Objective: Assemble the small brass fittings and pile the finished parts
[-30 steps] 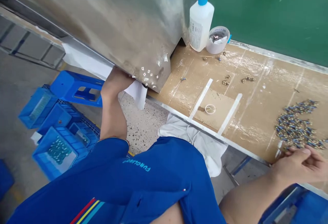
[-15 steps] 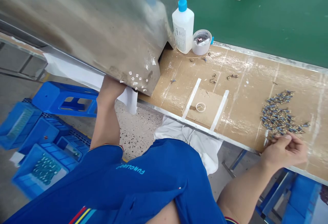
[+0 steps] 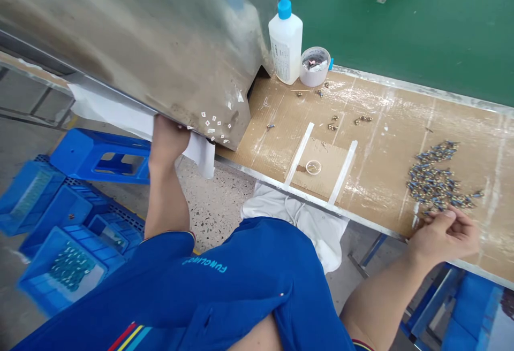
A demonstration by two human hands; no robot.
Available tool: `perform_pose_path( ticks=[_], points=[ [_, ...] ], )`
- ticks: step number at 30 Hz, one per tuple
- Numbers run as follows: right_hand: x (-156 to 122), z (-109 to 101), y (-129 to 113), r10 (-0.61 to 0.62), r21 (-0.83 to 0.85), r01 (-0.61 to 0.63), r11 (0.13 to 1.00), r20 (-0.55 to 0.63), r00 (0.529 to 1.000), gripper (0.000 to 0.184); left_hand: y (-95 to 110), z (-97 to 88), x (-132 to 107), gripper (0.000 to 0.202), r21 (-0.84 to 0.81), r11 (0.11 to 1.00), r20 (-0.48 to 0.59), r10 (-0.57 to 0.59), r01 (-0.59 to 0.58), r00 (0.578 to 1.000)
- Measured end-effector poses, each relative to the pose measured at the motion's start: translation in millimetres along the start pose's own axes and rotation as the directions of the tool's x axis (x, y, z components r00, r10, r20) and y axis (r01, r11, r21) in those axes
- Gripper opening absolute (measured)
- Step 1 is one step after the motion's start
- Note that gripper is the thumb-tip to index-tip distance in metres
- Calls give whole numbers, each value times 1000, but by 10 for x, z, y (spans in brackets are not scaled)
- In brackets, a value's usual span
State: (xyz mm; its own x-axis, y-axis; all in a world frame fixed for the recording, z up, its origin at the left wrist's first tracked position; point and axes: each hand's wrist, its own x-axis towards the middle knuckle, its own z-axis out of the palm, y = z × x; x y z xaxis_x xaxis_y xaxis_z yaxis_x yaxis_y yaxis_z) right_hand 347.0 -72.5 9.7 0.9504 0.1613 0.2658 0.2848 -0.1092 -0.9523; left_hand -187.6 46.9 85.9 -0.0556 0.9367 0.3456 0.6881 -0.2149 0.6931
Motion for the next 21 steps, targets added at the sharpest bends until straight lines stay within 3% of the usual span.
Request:
perform_pose_path(
  ticks=[2,4,8,13,17,19,21],
  points=[
    [11,-19,42,-23,13,23,1000,9,1000,50,149,-129,-193,16,-166,979,-14,-123,119,992],
    [13,-37,87,-62,37,61,997,22,998,46,319,-237,-436,16,-321,929,71,-171,185,983],
    [38,-51,212,-167,75,162,984,61,984,38,567,-210,-790,20,-538,799,330,-94,269,939],
    [57,-88,271,-223,76,214,974,139,965,38,643,322,-797,27,-641,601,603,10,477,798],
    [-274,-143,-15,-240,26,242,970,268,933,32,690,895,-755,31,-645,454,733,138,615,667],
    [-569,-120,-195,-215,20,229,973,427,878,28,716,1162,-756,34,-627,437,760,162,645,629],
    [-861,-43,-319,-147,28,175,984,675,723,27,739,1382,-761,35,-617,459,767,165,640,621]
  ],
)
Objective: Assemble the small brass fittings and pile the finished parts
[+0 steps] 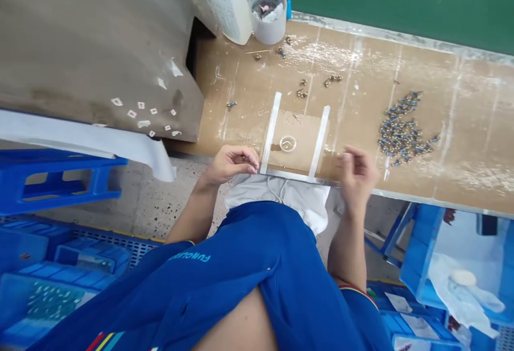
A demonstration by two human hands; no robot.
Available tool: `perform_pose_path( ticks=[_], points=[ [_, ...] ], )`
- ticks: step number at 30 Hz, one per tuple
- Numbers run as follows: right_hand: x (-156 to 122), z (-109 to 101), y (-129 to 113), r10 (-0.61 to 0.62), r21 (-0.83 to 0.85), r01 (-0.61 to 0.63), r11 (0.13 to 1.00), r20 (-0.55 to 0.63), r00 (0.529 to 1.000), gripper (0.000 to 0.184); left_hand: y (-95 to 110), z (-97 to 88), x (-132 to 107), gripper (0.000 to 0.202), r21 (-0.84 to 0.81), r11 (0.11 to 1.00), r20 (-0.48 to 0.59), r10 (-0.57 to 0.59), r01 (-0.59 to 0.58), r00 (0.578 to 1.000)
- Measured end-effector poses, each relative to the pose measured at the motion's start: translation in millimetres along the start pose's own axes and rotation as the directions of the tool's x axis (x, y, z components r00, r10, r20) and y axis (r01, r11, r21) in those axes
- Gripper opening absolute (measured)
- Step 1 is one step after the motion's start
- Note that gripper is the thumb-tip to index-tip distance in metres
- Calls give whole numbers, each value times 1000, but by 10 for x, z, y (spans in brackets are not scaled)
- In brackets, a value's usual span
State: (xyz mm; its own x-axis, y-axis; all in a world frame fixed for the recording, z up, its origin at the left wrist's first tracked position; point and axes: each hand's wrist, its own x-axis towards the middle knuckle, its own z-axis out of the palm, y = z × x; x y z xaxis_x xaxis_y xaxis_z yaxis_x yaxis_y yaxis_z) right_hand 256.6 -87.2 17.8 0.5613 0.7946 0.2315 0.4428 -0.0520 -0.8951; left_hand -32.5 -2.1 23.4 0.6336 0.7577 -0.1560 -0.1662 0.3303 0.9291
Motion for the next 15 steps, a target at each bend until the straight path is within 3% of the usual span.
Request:
perform_pose_path(
  ticks=[2,3,7,12,15],
  points=[
    [-74,231,-81,16,60,-29,998,208,978,29,-87,47,123,33,40,998,9,52,-53,999],
    [-84,330,-93,16,86,-39,995,254,967,29,-114,66,167,31,60,994,22,91,-93,996],
    [-13,567,-99,-19,112,-17,994,311,950,26,-153,114,264,25,176,966,78,180,-191,981],
    [81,661,-244,-187,20,194,981,377,907,15,-190,122,315,19,349,918,107,163,-190,981],
    [94,706,-320,-256,-21,291,956,418,872,13,-225,103,305,21,330,934,70,123,-139,990]
  ],
)
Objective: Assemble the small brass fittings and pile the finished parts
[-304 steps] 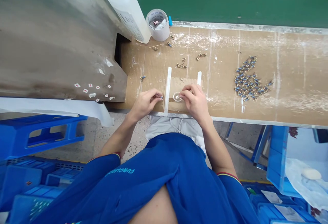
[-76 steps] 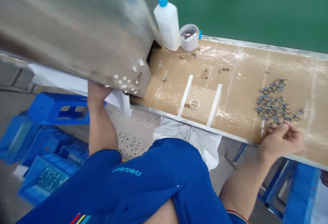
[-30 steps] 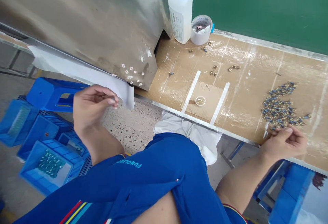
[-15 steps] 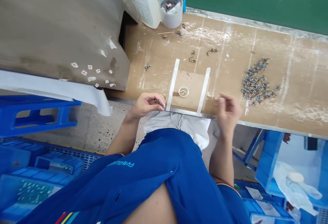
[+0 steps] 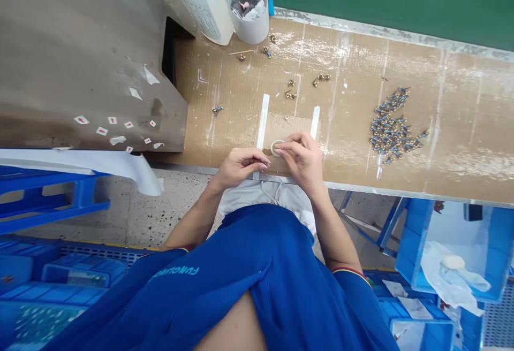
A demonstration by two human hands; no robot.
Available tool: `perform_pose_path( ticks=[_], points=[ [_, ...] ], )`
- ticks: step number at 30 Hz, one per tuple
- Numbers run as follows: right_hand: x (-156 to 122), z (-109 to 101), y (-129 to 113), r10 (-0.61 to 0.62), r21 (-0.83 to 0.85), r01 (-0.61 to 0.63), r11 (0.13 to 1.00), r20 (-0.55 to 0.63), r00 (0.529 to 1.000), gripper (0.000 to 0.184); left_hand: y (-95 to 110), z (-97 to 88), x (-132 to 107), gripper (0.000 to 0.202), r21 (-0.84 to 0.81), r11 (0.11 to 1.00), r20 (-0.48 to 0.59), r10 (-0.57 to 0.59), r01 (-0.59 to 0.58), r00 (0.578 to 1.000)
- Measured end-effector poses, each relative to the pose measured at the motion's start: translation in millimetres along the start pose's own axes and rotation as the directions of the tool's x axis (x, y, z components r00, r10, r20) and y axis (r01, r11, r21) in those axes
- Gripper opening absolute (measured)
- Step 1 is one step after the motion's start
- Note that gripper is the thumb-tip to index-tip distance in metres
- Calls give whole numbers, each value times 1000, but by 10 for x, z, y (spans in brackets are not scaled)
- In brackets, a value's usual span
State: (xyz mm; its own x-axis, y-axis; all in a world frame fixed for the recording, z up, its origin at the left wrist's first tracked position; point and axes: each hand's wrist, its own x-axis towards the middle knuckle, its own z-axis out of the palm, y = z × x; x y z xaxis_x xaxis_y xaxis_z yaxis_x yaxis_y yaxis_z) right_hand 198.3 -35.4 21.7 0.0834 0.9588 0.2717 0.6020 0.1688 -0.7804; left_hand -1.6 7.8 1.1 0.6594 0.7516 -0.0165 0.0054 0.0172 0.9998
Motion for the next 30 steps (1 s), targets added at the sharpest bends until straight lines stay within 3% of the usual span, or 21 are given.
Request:
perform_pose_path(
  ticks=[4,8,13,20,30],
  points=[
    [35,30,-12,-104,-107,101,989,-27,994,16,-19,-20,-47,27,-99,993,10,-60,61,998],
    [32,-5,11,-86,-173,73,982,-71,994,18,0,-27,-64,26,-104,993,23,-58,60,998],
    [10,-62,-11,-19,-29,17,999,-70,997,17,19,7,-51,19,43,999,4,-20,20,1000],
    [-135,-108,-184,165,181,-149,972,-77,983,19,14,69,-56,12,191,982,-40,16,-8,999],
    [-227,-55,-256,116,144,-111,983,-27,993,16,49,87,-42,10,275,960,-39,57,-44,998]
  ],
)
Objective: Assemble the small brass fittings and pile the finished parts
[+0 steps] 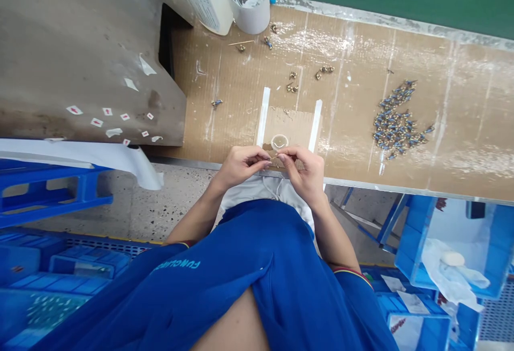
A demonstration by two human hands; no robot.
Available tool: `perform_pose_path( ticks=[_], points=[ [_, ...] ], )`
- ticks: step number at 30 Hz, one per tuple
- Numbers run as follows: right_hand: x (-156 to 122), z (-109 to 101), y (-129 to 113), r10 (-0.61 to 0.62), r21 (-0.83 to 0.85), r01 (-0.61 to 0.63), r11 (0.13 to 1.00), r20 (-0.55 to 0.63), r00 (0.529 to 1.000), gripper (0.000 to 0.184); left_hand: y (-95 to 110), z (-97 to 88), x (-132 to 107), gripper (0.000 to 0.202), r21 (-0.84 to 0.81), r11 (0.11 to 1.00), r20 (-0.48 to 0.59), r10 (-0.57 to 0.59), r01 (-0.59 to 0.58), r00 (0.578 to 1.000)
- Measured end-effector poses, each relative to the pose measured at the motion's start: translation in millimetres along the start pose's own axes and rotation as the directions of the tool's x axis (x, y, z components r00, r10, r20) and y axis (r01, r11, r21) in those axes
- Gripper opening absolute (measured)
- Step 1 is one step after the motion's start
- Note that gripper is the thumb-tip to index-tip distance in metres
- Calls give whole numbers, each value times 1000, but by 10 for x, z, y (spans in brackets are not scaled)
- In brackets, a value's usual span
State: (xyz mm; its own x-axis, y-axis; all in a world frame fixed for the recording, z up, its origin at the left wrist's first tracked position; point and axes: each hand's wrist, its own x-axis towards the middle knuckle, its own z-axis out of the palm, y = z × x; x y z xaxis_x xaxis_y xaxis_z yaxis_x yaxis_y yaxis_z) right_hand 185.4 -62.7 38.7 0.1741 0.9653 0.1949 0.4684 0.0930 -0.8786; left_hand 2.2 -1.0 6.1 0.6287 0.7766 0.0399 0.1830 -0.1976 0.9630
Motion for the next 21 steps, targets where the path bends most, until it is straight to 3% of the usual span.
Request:
perform_pose_path(
  ticks=[21],
  points=[
    [13,20,12,-127,-109,134,985,71,989,13,13,-17,6,9,2,1000,16,15,-15,1000]
  ],
)
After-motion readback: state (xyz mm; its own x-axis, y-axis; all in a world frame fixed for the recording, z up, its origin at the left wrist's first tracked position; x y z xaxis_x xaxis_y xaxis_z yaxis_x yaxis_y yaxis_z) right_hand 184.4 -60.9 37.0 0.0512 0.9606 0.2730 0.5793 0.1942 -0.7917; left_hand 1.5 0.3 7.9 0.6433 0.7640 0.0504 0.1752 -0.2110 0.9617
